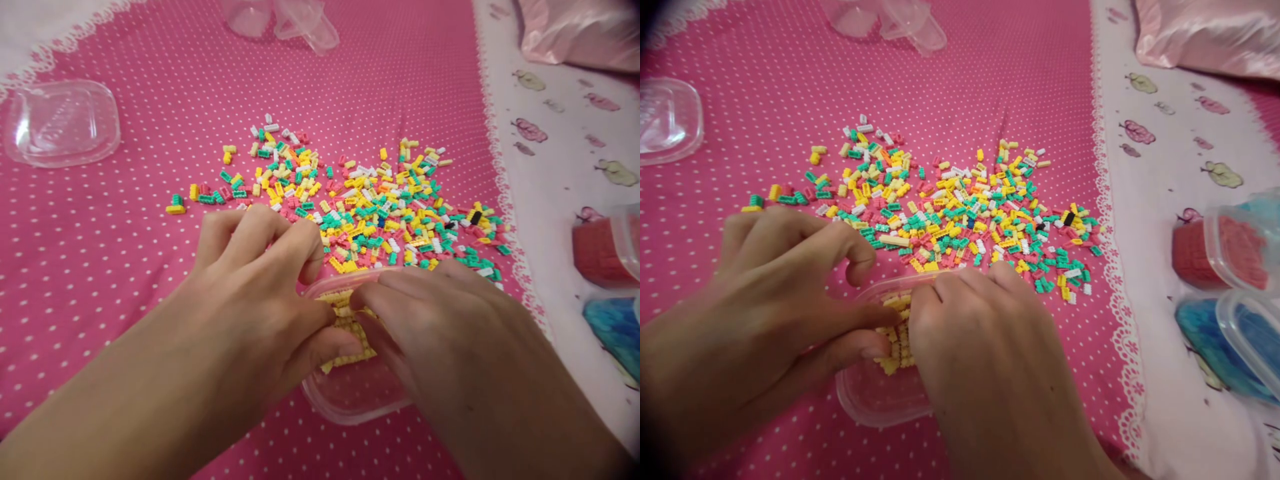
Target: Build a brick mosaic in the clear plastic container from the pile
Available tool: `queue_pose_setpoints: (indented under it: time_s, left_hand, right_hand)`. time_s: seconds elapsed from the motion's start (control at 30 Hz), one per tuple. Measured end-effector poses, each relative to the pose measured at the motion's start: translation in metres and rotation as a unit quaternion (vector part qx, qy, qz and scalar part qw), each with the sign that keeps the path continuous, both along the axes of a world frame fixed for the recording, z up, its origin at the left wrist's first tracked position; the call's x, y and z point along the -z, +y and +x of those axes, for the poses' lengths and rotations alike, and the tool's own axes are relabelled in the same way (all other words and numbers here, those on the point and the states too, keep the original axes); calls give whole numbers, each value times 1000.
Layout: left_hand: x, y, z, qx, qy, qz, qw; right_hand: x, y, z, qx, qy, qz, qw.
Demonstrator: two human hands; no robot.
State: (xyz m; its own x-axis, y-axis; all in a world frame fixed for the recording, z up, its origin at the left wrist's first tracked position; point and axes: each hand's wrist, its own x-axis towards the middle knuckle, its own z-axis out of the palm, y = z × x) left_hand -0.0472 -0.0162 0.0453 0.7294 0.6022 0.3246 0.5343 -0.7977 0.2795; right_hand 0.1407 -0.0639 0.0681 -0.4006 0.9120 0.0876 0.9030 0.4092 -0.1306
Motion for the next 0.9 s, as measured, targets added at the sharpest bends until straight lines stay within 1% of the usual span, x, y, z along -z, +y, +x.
queue_pose_setpoints:
  time_s: [0.2,0.33,0.43,0.63,0.73,0.9]
  left_hand:
    - [0,1,1,-4,-24,-18,1000]
    - [0,1,-1,5,-13,-24,1000]
    - [0,0,-3,16,6,-12,1000]
    - [1,-1,-1,7,25,-5,1000]
    - [1,0,0,13,23,1,1000]
    - [0,2,-1,18,25,22,999]
  right_hand:
    - [-2,-3,2,-2,-2,4,1000]
    - [2,-4,0,12,-7,-16,1000]
    - [3,-2,-3,25,-8,-26,999]
    - [-1,2,-4,21,-2,-13,1000]
    - [-2,2,-4,21,0,-11,1000]
    - [5,-2,-5,20,4,-8,1000]
